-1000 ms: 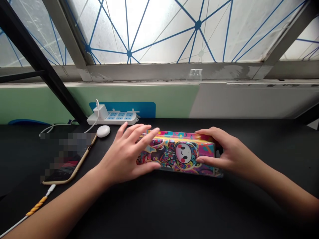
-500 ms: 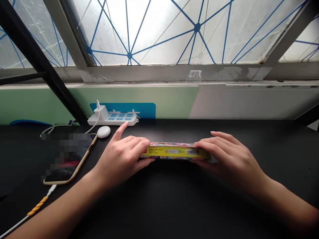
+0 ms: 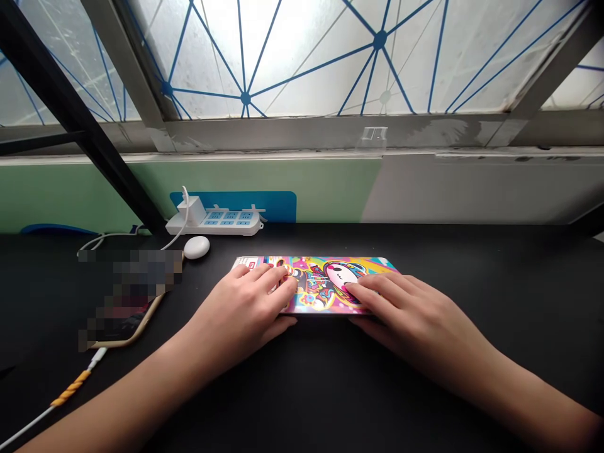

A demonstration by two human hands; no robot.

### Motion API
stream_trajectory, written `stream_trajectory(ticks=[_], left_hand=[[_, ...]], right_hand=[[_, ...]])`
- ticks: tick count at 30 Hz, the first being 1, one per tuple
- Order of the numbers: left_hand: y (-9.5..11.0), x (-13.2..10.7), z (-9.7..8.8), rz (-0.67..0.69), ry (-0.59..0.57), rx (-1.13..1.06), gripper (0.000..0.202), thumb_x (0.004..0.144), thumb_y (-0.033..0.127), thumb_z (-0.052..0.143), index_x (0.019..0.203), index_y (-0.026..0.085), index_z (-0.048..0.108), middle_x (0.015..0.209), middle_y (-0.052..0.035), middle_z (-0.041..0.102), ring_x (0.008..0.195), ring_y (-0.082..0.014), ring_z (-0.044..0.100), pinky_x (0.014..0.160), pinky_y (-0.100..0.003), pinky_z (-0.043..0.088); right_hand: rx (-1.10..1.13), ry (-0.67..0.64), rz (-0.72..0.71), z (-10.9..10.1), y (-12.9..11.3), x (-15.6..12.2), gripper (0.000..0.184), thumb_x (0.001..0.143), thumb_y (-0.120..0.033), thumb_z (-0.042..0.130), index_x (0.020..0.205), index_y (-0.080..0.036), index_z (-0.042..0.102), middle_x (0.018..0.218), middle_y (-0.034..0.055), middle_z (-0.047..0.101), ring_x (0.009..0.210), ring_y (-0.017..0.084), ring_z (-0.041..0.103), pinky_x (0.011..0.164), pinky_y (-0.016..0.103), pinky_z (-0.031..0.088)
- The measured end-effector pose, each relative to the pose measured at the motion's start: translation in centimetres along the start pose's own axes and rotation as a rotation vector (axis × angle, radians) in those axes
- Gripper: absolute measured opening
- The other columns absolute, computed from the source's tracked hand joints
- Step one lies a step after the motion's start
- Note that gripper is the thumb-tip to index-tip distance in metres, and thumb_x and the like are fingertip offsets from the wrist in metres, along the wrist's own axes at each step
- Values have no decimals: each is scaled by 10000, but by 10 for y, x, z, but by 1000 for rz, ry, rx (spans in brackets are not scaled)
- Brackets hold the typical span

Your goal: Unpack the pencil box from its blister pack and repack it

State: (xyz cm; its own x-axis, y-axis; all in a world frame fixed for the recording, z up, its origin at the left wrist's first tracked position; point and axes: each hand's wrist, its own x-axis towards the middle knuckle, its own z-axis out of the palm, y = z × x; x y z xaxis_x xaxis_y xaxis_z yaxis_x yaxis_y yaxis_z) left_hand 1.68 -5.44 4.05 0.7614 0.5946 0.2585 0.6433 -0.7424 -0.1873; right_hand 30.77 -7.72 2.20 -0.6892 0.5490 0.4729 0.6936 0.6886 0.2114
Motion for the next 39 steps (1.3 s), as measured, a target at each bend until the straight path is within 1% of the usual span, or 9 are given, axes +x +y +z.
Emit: stream_trajectory(ticks=[5, 10, 16, 19, 23, 26, 30, 34, 39], left_hand=[[0, 0, 1, 12, -35, -53, 365, 963, 327, 647, 1287, 161, 631, 1330, -150, 670, 1170, -356, 653, 935, -510, 526], [-5, 2, 3, -6, -26, -188, 556, 966, 560, 596, 1377, 186, 582, 1384, -149, 636, 1240, -351, 602, 1032, -519, 481], [-13, -1, 13, -183, -107, -244, 891, 906, 746, 530, 1584, 196, 348, 1612, -212, 401, 1482, -415, 375, 1160, -669, 309], [-17, -1, 16, -244, -163, -286, 879, 920, 745, 499, 1598, 215, 321, 1654, -182, 336, 1529, -404, 293, 1179, -688, 262], [-28, 1, 16, -371, -161, -264, 736, 1003, 654, 403, 1590, 215, 338, 1642, -139, 378, 1527, -371, 312, 1179, -649, 290], [-44, 0, 14, -496, -63, -106, 644, 1028, 527, 398, 1536, 131, 423, 1529, -193, 525, 1409, -383, 485, 1095, -577, 419], [-60, -6, 10, -596, -64, 3, 487, 1019, 427, 415, 1396, 162, 574, 1093, -158, 770, 930, -342, 741, 777, -435, 548], [-53, -3, 15, -569, 15, -270, 346, 1028, 316, 380, 1231, 209, 640, 956, -81, 773, 789, -233, 735, 653, -300, 515], [-30, 8, 30, -607, 106, -734, 310, 1017, 323, 446, 1276, 221, 584, 900, -25, 705, 775, -182, 668, 697, -275, 503]], right_hand=[[68, -8, 19, 4, 0, 0, 423, 996, -277, 563, 1402, -161, 538, 1225, 148, 722, 1076, 310, 696, 897, 452, 562], [157, -100, -8, 11, -3, 1, 630, 950, -344, 652, 1520, -161, 456, 1455, 178, 603, 1325, 361, 575, 1053, 537, 507], [168, -173, 14, 16, -2, -1, 761, 929, -388, 681, 1591, -196, 360, 1600, 162, 441, 1447, 374, 446, 1098, 588, 473], [145, -191, 1, 15, -1, -1, 761, 939, -404, 668, 1590, -167, 354, 1610, 173, 415, 1460, 374, 425, 1102, 584, 472], [143, -219, -13, 14, 2, -3, 759, 956, -446, 642, 1602, -197, 330, 1619, 150, 404, 1474, 357, 408, 1119, 574, 456], [149, -240, -13, 14, 6, -4, 743, 973, -459, 612, 1608, -212, 316, 1637, 132, 375, 1492, 347, 378, 1133, 570, 440], [158, -263, -19, 11, 9, -5, 738, 988, -478, 581, 1615, -220, 290, 1640, 118, 377, 1503, 337, 361, 1151, 575, 415], [142, -241, 20, 9, 12, -7, 722, 979, -545, 565, 1591, -223, 357, 1576, 147, 487, 1451, 363, 441, 1095, 579, 467], [52, -206, 71, 15, 13, -9, 770, 918, -562, 651, 1572, -236, 406, 1538, 182, 522, 1395, 419, 492, 1045, 607, 487]])
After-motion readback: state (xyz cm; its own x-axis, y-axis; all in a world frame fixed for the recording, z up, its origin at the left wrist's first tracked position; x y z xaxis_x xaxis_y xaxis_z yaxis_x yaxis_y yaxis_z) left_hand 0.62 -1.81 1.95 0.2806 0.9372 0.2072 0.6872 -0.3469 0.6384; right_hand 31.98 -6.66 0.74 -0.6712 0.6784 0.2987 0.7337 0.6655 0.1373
